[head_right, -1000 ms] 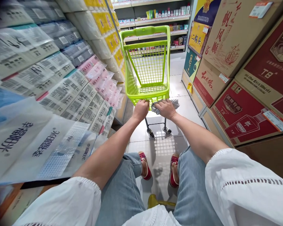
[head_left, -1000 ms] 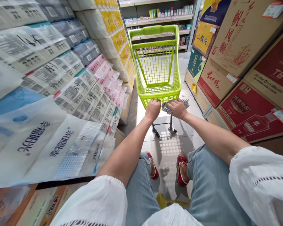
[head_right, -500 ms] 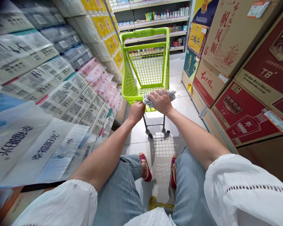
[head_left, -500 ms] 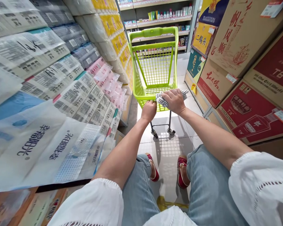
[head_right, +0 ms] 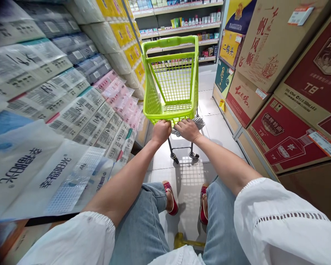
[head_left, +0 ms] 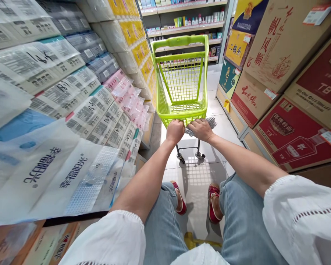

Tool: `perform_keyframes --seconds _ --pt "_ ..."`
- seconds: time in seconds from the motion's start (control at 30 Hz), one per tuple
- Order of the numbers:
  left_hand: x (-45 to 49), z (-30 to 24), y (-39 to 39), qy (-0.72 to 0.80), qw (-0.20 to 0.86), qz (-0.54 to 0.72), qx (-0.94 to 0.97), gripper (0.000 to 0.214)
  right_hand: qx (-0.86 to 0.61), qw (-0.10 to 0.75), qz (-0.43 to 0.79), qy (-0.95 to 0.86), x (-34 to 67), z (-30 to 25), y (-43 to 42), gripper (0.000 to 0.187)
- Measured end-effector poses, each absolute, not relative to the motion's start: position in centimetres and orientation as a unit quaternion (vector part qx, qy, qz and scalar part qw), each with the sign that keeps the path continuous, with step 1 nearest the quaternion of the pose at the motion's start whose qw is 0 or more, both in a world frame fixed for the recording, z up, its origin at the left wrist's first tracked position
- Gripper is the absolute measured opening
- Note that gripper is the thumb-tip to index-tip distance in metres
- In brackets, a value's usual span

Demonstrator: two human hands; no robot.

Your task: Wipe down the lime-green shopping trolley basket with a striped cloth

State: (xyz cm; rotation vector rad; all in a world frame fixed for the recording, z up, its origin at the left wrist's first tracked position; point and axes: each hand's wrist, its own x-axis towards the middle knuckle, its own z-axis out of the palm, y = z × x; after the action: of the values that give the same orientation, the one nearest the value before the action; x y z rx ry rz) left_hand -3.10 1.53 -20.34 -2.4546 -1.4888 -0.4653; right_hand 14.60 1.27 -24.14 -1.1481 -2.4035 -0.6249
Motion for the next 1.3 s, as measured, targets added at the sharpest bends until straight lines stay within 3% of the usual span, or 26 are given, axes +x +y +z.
perform_keyframes --seconds 0.2,0.37,0.7,0.8,1.07,1.3 --pt "-3.2 -20.5 1.7 -0.506 0.128 -0.161 -0.837 0.026 -0.423 0.296 -0.246 -0.820 15.1 -19.5 1.2 0.026" --pt "-3.1 -20.8 1.7 -0.505 0.137 -0.163 -0.837 0.029 -0.454 0.344 -0.234 -0.788 15.4 -19.5 1.1 0.027" --pt "-3.1 -20.2 1.5 -0.519 0.113 -0.149 -0.834 0.027 -0.408 0.178 -0.219 -0.868 15.8 -26.0 0.3 0.025" --pt "-3.0 -19.8 1.2 -0.531 0.105 -0.130 -0.831 0.028 -0.404 0.169 -0.212 -0.874 15.5 -25.7 0.3 0.025" --pt "-2.9 -18.9 0.4 -0.545 0.092 -0.116 -0.826 0.027 -0.450 0.307 -0.232 -0.806 14.7 -19.1 0.3 0.024" --pt "-3.2 -18.0 -0.2 -0.499 0.110 -0.166 -0.843 0.028 -0.500 0.396 -0.184 -0.748 15.3 -16.5 0.1 0.028"
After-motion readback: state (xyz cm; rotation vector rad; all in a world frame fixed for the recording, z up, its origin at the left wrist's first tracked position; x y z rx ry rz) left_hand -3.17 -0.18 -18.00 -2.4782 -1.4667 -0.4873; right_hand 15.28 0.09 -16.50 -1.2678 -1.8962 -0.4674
